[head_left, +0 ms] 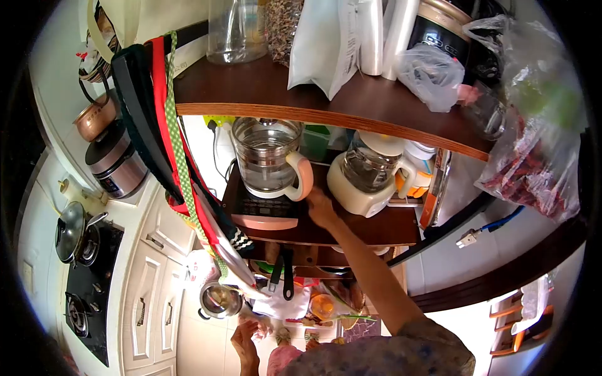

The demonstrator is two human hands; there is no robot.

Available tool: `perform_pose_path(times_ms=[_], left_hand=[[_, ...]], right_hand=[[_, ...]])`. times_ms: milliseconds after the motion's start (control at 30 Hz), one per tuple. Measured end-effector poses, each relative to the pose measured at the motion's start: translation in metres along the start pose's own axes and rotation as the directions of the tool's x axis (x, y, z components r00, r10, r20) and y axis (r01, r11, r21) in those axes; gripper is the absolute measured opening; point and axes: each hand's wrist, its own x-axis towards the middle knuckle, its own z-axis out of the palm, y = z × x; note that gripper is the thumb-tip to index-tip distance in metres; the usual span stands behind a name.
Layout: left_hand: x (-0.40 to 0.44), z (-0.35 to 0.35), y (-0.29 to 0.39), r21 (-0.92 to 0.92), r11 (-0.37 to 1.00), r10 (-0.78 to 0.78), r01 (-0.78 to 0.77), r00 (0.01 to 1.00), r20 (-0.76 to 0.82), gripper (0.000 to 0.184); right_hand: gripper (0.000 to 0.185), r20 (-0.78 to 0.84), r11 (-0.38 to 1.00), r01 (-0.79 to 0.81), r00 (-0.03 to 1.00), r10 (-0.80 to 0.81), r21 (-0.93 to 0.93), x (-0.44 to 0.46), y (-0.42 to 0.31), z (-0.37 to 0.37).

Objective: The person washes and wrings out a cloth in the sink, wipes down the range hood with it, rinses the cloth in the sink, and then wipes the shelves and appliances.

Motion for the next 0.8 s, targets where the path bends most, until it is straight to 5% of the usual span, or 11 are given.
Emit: perform_pose_path(times_ms=[167, 233, 333, 400, 467, 500, 600, 733, 800], left_hand=[[0.002, 0.003, 0.001, 0.039, 0.999, -0.024, 0.021, 0.997, 0.075, 0.038], [0.005, 0.009, 0.009, 0.002, 1.0, -0.016, 0.016, 0.995, 0.094, 0.037], [0.013, 0.005, 0.013, -0.006, 1.0, -0.017, 0.018, 0.994, 0.107, 0.035], [0.015, -0.001, 0.013, 0.0, 1.0, 0.0, 0.0, 0.996, 0.085, 0.033], [0.016, -0.008, 0.011, 0.011, 1.0, 0.018, -0.019, 0.998, 0.062, 0.031], [0.017, -0.014, 0.006, 0.179, 0.974, 0.132, -0.141, 0.989, 0.064, 0.029], [0.015, -0.018, 0.015, 0.421, 0.868, 0.249, -0.263, 0.964, 0.09, 0.026], [0.02, -0.026, 0.01, 0.363, 0.91, 0.196, -0.202, 0.979, 0.056, 0.025], [0.029, -0.038, 0.001, 0.582, 0.801, 0.006, -0.14, 0.974, 0.226, 0.039]], right_hand=[[0.04, -0.138, 0.966, 0.255, 0.956, -0.258, -0.038, -0.103, -0.053, -0.016], [0.041, 0.197, 0.945, 0.229, 0.941, -0.276, 0.233, -0.122, -0.062, -0.034], [0.044, 0.02, 0.933, 0.224, 0.971, -0.24, 0.283, -0.119, -0.057, -0.047], [0.043, -0.027, 0.981, 0.084, 0.996, -0.08, 0.174, -0.106, -0.069, -0.061], [0.044, -0.09, 0.92, 0.2, 0.966, -0.243, -0.337, -0.097, -0.074, -0.062], [0.049, 0.091, 0.938, 0.134, 0.99, -0.111, -0.321, -0.095, -0.049, -0.05], [0.05, 0.086, 0.929, 0.191, 0.981, -0.173, -0.316, -0.08, -0.01, -0.02], [0.048, 0.067, 0.902, 0.112, 0.993, -0.092, -0.417, -0.013, 0.006, 0.002], [0.049, 0.279, 0.839, 0.091, 0.957, 0.074, -0.536, 0.024, 0.005, -0.001]])
